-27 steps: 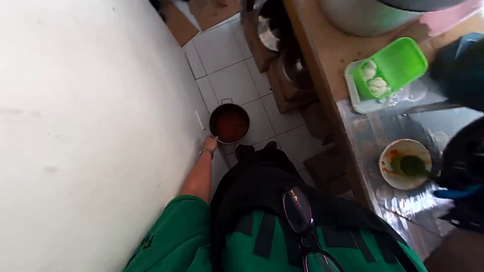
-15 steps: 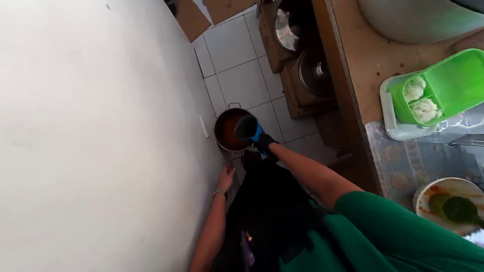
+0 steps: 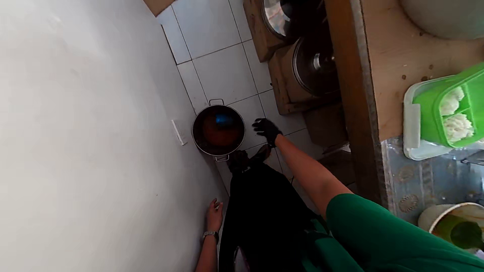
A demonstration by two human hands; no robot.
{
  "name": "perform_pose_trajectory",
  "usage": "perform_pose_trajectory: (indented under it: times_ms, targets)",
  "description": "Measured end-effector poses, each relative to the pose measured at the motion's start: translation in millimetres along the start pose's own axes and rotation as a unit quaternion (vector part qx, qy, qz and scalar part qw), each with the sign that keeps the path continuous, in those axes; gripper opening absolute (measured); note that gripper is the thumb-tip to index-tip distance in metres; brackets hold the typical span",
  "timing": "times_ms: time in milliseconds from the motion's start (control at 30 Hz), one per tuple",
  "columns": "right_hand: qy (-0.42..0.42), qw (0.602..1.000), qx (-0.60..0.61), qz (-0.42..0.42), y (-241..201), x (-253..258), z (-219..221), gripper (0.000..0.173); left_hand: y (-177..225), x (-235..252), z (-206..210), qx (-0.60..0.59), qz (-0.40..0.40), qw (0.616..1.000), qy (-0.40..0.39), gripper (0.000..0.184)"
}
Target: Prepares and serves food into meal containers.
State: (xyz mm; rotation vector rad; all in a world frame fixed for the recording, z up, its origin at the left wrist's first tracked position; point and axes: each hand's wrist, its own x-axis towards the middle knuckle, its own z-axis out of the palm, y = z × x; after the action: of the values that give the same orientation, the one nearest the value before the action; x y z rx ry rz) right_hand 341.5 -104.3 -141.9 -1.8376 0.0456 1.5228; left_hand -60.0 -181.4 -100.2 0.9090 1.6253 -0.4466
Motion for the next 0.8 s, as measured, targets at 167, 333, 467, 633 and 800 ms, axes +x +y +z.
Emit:
perform_pose_trajectory:
  times_ms: [167, 333, 467, 633, 800]
  targets:
    - [0.158, 0.945, 0.279, -0.073, -2.6, 69.0, -109.8, 0.041, -11.5, 18.2, 11.0, 0.019, -0.035, 0.999, -0.012, 0.054]
    - [0.227, 0.819, 0.508, -0.143, -28.6, 122.4, -161.4, 0.042, -14.2, 42.2, 18.2, 0.038, -0.056, 0.997, -0.022, 0.051]
    - [0.259, 0.745, 0.578, -0.209, -42.9, 124.1, -173.4, 0.049, -10.5, 53.7, 14.1, 0.044, -0.062, 0.997, -0.02, 0.051]
    - [0.249, 0.787, 0.448, -0.343, -64.8, 65.6, -169.0, 0.019, 4.9, 47.0, -0.2, 0.046, -0.06, 0.997, -0.016, 0.05]
    - [0.159, 0.88, 0.316, -0.317, -54.9, 7.7, -105.3, 0.015, 2.1, 35.8, -8.4, 0.04, -0.047, 0.998, -0.011, 0.051]
